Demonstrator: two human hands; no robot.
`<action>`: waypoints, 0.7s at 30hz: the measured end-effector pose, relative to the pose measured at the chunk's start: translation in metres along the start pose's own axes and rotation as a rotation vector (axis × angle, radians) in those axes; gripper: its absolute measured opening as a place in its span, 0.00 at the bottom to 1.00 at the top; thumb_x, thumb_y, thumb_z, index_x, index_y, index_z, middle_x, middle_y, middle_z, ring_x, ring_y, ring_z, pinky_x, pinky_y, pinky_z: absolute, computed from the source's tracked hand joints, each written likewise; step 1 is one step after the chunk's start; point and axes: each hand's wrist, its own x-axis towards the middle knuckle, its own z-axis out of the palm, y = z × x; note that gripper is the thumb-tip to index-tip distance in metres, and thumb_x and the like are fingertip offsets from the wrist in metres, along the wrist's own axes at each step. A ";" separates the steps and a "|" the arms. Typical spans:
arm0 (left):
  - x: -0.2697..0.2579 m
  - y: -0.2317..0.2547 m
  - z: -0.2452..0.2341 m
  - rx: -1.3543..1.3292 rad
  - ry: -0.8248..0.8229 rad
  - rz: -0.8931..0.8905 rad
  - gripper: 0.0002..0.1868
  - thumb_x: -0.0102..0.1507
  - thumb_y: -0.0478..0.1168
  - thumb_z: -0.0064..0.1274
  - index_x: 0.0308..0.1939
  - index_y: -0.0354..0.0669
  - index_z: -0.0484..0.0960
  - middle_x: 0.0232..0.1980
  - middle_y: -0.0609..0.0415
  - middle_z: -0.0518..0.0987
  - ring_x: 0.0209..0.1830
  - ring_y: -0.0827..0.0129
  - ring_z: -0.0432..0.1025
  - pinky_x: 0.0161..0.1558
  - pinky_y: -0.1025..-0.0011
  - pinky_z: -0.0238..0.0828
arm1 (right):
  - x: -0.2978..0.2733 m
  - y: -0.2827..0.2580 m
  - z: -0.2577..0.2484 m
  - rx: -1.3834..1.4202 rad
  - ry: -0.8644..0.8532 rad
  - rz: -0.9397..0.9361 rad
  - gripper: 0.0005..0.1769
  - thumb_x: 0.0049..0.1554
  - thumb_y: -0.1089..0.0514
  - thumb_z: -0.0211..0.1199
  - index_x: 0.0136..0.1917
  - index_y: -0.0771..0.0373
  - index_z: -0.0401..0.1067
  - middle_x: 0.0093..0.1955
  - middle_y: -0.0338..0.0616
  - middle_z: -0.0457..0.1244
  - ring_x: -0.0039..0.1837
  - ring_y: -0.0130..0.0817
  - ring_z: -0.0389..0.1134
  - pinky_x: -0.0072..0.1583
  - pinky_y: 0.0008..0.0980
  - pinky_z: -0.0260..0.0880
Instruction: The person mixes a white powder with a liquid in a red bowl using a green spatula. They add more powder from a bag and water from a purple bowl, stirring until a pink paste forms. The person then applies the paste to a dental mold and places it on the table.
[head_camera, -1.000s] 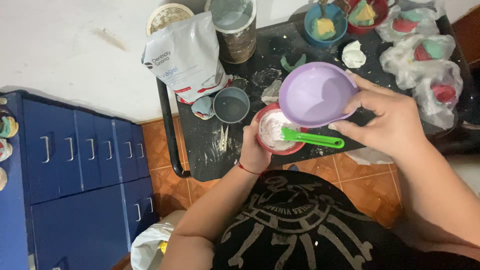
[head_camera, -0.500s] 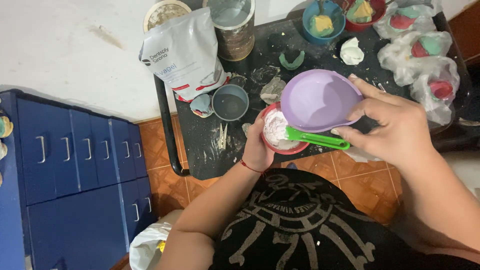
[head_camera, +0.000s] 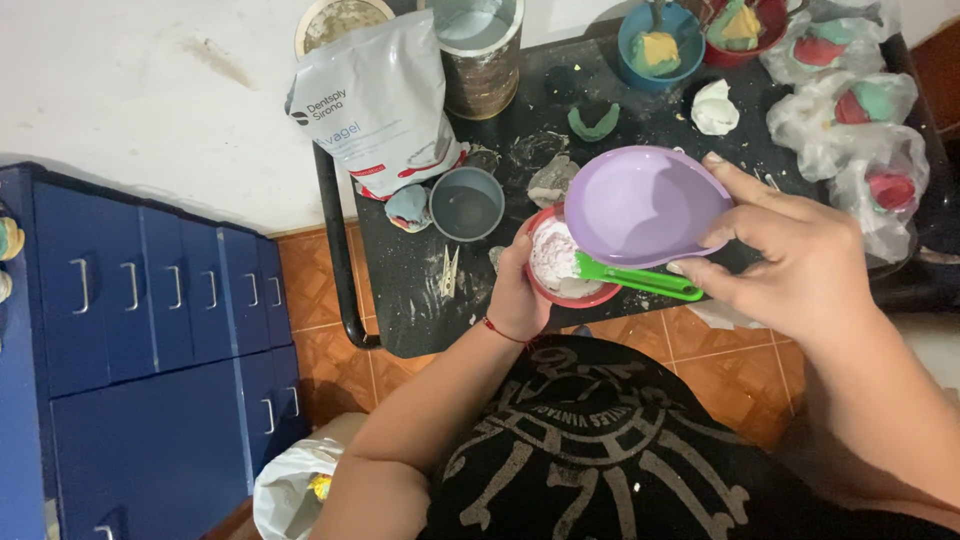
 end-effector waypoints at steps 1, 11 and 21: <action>0.001 -0.004 -0.004 -0.069 0.023 -0.006 0.33 0.66 0.59 0.52 0.66 0.39 0.72 0.63 0.45 0.77 0.63 0.55 0.72 0.65 0.54 0.68 | 0.001 0.000 0.000 0.008 -0.003 -0.002 0.15 0.47 0.57 0.81 0.36 0.63 0.74 0.70 0.68 0.67 0.49 0.36 0.74 0.37 0.29 0.70; 0.000 -0.003 0.000 -0.068 0.027 -0.004 0.33 0.67 0.58 0.51 0.66 0.38 0.72 0.63 0.44 0.77 0.63 0.53 0.72 0.65 0.53 0.68 | -0.001 0.004 -0.001 -0.034 0.025 -0.059 0.16 0.48 0.56 0.82 0.37 0.63 0.75 0.69 0.69 0.69 0.59 0.44 0.76 0.48 0.35 0.73; -0.002 0.001 0.010 -0.049 0.018 0.037 0.33 0.66 0.58 0.53 0.64 0.36 0.74 0.60 0.43 0.79 0.61 0.54 0.74 0.64 0.56 0.69 | -0.002 0.008 -0.005 0.003 0.026 -0.062 0.15 0.49 0.57 0.82 0.37 0.64 0.76 0.70 0.70 0.68 0.54 0.42 0.76 0.47 0.35 0.75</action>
